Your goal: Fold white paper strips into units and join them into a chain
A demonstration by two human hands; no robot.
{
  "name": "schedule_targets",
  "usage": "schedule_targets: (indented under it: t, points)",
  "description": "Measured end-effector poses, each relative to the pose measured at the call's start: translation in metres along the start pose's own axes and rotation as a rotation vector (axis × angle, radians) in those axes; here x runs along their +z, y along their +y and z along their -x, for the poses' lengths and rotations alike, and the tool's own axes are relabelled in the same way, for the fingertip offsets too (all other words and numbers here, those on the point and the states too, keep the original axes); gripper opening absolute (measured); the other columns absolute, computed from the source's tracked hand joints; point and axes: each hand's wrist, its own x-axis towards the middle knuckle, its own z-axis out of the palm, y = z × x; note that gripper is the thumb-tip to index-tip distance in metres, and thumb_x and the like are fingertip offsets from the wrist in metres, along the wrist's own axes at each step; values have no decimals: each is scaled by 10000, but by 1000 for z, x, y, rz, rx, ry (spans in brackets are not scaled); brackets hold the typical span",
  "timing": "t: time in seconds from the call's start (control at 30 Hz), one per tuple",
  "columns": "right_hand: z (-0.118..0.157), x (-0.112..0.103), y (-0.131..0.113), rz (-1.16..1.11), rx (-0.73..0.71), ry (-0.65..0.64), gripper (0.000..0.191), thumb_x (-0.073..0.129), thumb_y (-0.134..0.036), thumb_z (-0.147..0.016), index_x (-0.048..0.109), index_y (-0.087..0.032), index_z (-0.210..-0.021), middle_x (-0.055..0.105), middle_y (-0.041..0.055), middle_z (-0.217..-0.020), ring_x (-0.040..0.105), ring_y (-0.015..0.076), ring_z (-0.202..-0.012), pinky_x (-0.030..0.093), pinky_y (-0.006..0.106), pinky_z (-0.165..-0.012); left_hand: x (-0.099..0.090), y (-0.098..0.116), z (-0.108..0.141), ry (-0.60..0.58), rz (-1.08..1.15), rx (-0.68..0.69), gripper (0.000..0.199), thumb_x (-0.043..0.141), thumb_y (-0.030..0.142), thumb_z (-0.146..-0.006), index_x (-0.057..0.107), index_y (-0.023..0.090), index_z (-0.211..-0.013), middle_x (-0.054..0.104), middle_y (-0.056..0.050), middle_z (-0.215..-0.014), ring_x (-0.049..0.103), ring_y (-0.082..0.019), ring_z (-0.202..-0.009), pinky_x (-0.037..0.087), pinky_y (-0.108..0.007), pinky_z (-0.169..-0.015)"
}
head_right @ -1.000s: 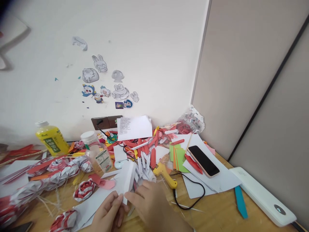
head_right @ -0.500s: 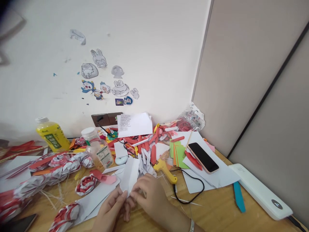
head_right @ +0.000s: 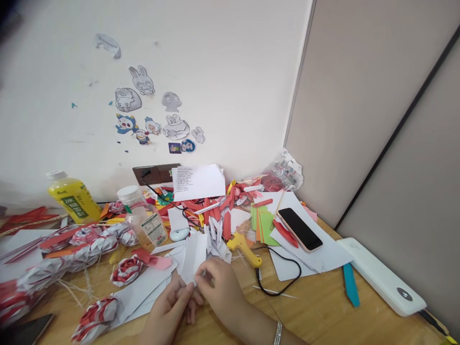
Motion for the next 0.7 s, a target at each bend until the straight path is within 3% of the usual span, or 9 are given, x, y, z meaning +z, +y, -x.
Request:
schedule_targets:
  t: [0.37,0.7]
  points:
    - [5,1,-1,50,-24,-18,110,531,-72,-715,551,-167,-765,561,-11,-712,498,118,-649,364,211,-626,1,1,1,-16,32,-27,307,535,460,-713,431,190,-611,585,57,-465,482,-69,-306,341,-165,-331]
    - [6,-1,-4,-2,61,-100,171,475,-117,-746,553,-191,-879,534,-27,-671,456,100,-535,335,187,-504,2,-3,1,-17,4,-39,340,523,514,-695,461,181,-663,580,56,-456,461,-58,-311,319,-154,-334]
